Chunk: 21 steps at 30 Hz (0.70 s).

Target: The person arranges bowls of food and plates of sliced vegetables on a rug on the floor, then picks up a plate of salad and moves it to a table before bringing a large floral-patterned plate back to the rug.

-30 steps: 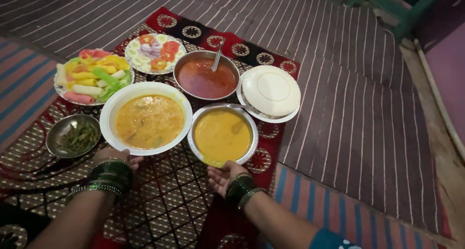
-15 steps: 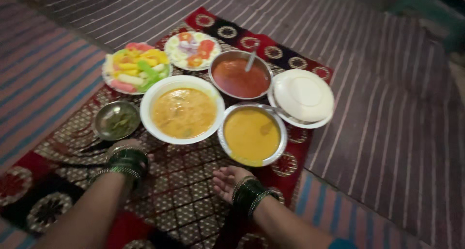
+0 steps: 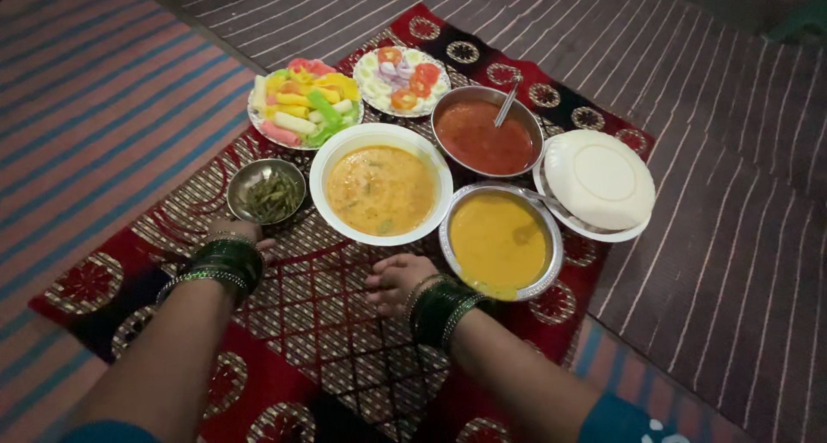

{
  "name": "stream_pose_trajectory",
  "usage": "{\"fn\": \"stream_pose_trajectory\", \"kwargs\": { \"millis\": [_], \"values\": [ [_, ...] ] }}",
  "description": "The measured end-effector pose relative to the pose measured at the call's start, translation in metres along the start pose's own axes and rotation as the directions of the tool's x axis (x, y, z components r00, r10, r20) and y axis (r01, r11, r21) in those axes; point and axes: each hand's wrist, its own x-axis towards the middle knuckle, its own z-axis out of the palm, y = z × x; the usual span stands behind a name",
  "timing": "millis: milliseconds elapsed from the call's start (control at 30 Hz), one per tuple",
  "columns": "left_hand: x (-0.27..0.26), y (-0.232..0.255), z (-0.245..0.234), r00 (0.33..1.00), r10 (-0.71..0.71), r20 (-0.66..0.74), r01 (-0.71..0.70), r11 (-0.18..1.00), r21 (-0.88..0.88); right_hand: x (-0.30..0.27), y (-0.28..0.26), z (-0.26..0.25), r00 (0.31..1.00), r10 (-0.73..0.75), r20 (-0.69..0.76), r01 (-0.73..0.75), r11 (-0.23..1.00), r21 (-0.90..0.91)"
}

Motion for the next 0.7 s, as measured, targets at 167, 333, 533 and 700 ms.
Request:
{"fn": "stream_pose_trajectory", "kwargs": {
  "millis": [167,333,533,700],
  "values": [
    [-0.007,0.009,-0.002,1.0,0.007,-0.016,-0.007,1.0,0.027,-0.002,-0.007,0.001,1.0,-0.003,-0.011,0.003,0.999,0.04],
    [0.009,0.008,-0.01,0.985,-0.052,-0.166,0.079,0.984,0.158,-0.002,-0.011,0.003,0.999,-0.006,-0.033,0.008,0.999,0.043],
    [0.027,-0.005,-0.001,0.999,-0.012,-0.034,0.009,0.995,-0.097,-0.005,-0.025,0.013,0.997,0.045,-0.063,-0.036,0.991,0.127],
    [0.045,-0.004,0.008,0.998,0.048,0.046,-0.043,0.993,-0.109,0.0,-0.031,0.008,0.999,0.042,0.005,-0.042,0.989,0.141]
  ]
}}
